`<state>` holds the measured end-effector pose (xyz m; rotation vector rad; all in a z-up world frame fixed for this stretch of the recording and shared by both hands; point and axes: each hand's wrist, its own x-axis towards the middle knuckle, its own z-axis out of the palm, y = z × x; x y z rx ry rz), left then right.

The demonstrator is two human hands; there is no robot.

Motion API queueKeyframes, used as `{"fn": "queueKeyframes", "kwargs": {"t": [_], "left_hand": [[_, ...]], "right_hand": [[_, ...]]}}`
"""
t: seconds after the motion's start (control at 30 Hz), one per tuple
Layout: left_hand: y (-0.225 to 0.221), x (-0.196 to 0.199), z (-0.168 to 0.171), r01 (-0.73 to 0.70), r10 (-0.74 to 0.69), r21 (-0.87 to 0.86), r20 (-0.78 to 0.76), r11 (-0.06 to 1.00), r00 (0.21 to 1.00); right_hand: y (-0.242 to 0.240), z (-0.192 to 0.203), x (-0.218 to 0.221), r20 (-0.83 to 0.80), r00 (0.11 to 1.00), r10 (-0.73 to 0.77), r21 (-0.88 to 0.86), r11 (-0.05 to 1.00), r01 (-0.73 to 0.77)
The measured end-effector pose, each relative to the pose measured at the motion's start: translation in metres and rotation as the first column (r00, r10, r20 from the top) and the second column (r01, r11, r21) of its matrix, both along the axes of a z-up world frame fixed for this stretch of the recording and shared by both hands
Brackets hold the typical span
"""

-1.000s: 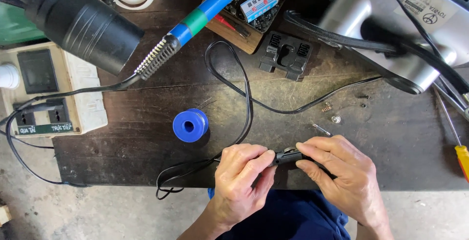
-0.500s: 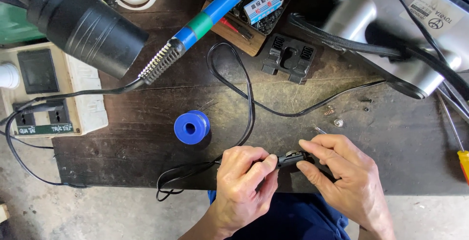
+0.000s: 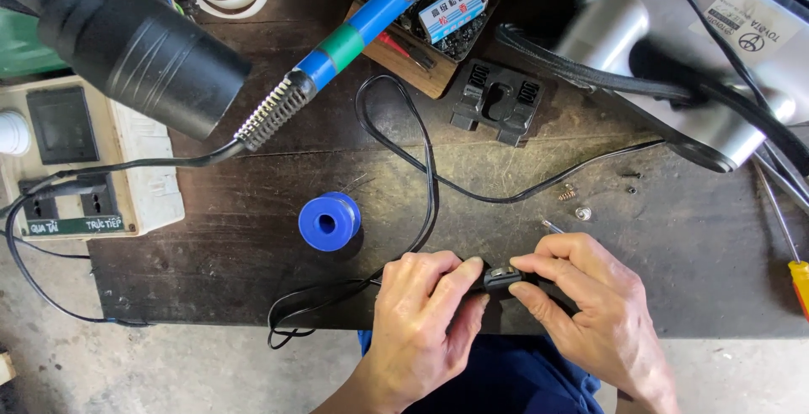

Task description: Reassembling an electrical power plug by fitting wires and metal terminals into the plastic casing and securing them with tools.

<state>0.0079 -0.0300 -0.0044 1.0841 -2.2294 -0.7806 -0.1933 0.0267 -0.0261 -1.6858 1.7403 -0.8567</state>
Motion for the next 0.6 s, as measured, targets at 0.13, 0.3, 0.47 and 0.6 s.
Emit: {"fn": "queueKeyframes", "kwargs": {"t": [0.13,0.3,0.47,0.6], "left_hand": [[0.000,-0.003,0.003,-0.003,0.003,0.030,0.014,1.000,1.000],[0.000,-0.001,0.006,0.015,-0.014,0.016,-0.063,1.000,0.998],[0.002,-0.001,0.010,0.011,-0.012,-0.008,-0.129,1.000,0.992],[0.004,0.000,0.013,0.027,-0.030,-0.025,-0.145,0.999,0.989]], "right_hand": [[-0.001,0.002,0.000,-0.025,0.998,0.051,-0.077,0.996,-0.053],[0.000,-0.001,-0.002,-0.005,0.994,0.113,-0.154,0.982,-0.112],[0.003,0.001,-0.004,0.039,0.989,0.142,-0.182,0.974,-0.133],[0.005,0.001,-0.006,0.053,0.979,0.195,-0.218,0.959,-0.179]]}}
